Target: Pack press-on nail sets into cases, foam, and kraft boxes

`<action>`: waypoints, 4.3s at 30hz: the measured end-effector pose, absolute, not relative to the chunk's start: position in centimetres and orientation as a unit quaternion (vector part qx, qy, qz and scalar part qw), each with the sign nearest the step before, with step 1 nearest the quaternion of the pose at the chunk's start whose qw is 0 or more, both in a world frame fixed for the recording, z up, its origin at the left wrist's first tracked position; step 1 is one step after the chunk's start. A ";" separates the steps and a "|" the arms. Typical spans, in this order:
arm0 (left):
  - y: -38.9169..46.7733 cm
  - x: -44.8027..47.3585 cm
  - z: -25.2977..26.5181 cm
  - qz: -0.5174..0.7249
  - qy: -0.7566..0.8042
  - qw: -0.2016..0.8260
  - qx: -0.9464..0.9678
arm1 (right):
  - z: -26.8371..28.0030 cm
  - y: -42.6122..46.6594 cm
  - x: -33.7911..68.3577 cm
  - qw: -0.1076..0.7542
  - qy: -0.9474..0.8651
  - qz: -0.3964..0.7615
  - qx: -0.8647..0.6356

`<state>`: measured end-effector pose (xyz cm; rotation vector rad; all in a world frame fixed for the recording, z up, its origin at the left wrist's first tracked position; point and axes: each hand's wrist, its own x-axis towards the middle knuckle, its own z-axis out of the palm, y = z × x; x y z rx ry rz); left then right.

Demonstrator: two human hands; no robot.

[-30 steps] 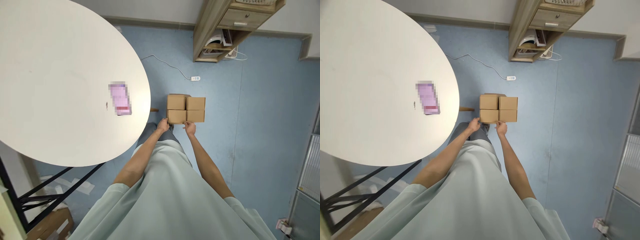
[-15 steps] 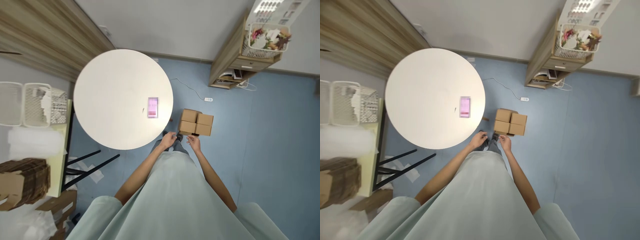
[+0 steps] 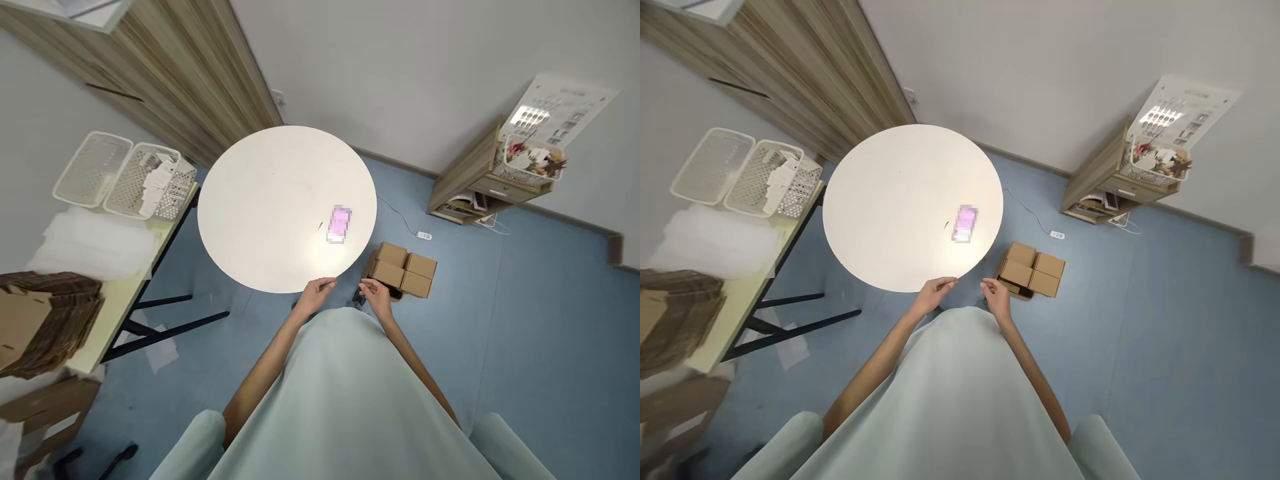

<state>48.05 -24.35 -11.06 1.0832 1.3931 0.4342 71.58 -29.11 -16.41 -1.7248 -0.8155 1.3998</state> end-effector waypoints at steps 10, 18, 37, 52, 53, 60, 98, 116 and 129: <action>-27.0 31.9 -5.8 0.345 0.584 0.600 0.425 | -7.8 -28.1 54.1 0.379 -0.412 0.504 -0.657; -31.0 18.9 -3.1 0.449 0.623 0.545 0.336 | -4.4 -27.7 39.3 0.341 -0.465 0.522 -0.629; -24.6 -2.2 -1.6 0.469 0.679 0.495 0.273 | -5.9 -12.8 16.4 0.265 -0.584 0.510 -0.574; -14.0 -13.7 -2.4 0.463 0.660 0.533 0.257 | -7.5 2.3 2.4 0.115 -0.715 0.349 -0.595; -13.4 -14.1 -2.4 0.462 0.654 0.540 0.259 | -7.8 3.1 1.6 0.095 -0.724 0.327 -0.600; -8.7 -18.1 -1.8 0.473 0.613 0.570 0.275 | -10.2 7.9 -3.0 -0.077 -0.772 0.181 -0.604; -9.4 -19.0 -4.4 0.467 0.628 0.586 0.210 | -16.5 13.3 -4.9 -0.237 -0.809 0.064 -0.535; -2.3 -7.7 -3.6 0.276 0.541 0.751 0.259 | -0.9 -0.5 15.3 0.312 -0.644 0.401 -0.572; -2.2 1.5 0.7 0.287 0.456 0.762 0.361 | 2.8 -8.8 21.5 0.514 -0.399 0.408 -0.640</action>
